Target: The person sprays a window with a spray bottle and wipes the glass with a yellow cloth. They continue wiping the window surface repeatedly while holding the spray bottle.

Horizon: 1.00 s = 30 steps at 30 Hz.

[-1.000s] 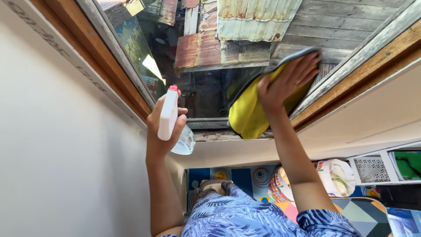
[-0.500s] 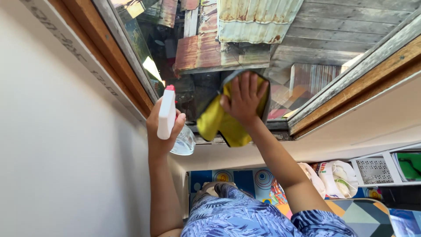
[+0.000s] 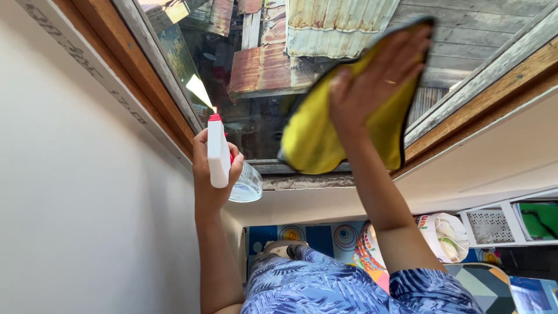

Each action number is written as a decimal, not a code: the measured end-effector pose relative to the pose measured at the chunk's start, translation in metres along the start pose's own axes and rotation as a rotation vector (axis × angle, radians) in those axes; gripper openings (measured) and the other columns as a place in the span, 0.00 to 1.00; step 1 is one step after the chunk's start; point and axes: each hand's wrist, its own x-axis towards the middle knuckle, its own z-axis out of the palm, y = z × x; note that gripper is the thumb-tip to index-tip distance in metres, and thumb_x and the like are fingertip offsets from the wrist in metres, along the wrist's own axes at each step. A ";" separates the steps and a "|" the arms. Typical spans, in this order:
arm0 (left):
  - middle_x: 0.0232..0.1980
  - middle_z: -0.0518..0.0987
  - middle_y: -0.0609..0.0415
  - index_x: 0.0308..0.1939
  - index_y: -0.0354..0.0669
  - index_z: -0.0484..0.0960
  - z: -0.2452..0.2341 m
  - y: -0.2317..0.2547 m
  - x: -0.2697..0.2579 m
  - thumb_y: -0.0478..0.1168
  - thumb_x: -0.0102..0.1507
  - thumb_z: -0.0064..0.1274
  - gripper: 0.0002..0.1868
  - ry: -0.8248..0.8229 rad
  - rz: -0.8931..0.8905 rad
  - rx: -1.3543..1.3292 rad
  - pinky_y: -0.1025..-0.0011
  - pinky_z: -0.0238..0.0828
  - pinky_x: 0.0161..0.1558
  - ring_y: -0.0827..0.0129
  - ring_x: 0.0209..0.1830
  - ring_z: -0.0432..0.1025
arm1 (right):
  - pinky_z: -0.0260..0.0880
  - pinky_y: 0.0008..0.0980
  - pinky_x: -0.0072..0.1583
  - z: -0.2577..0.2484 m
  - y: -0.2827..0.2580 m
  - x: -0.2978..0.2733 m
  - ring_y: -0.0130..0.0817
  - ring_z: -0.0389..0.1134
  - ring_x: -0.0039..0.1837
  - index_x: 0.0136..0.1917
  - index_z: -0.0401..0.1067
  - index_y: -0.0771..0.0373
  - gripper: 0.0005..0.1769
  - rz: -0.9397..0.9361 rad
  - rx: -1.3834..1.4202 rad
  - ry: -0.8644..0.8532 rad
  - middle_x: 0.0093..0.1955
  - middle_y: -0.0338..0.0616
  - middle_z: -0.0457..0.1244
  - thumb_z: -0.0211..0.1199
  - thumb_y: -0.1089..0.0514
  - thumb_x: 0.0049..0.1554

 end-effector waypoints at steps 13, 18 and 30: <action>0.37 0.80 0.42 0.57 0.35 0.75 0.019 0.021 -0.002 0.41 0.61 0.63 0.24 0.038 0.078 -0.073 0.57 0.80 0.42 0.57 0.29 0.79 | 0.32 0.70 0.76 0.013 0.111 -0.147 0.58 0.33 0.85 0.85 0.49 0.51 0.52 -0.471 0.174 -0.198 0.87 0.55 0.38 0.56 0.29 0.55; 0.59 0.76 0.36 0.61 0.33 0.72 0.024 0.044 -0.001 0.39 0.64 0.57 0.23 0.067 0.148 -0.080 0.58 0.79 0.41 0.60 0.29 0.78 | 0.35 0.68 0.79 0.004 0.076 -0.068 0.69 0.36 0.84 0.81 0.50 0.73 0.58 -0.162 -0.036 -0.010 0.82 0.73 0.41 0.29 0.20 0.62; 0.41 0.83 0.43 0.58 0.31 0.77 0.018 0.062 0.004 0.33 0.63 0.53 0.19 0.045 -0.003 -0.156 0.72 0.75 0.33 0.69 0.27 0.76 | 0.38 0.72 0.76 -0.003 0.009 -0.165 0.57 0.56 0.79 0.68 0.76 0.53 0.34 -0.474 0.236 -0.047 0.74 0.52 0.62 0.49 0.32 0.60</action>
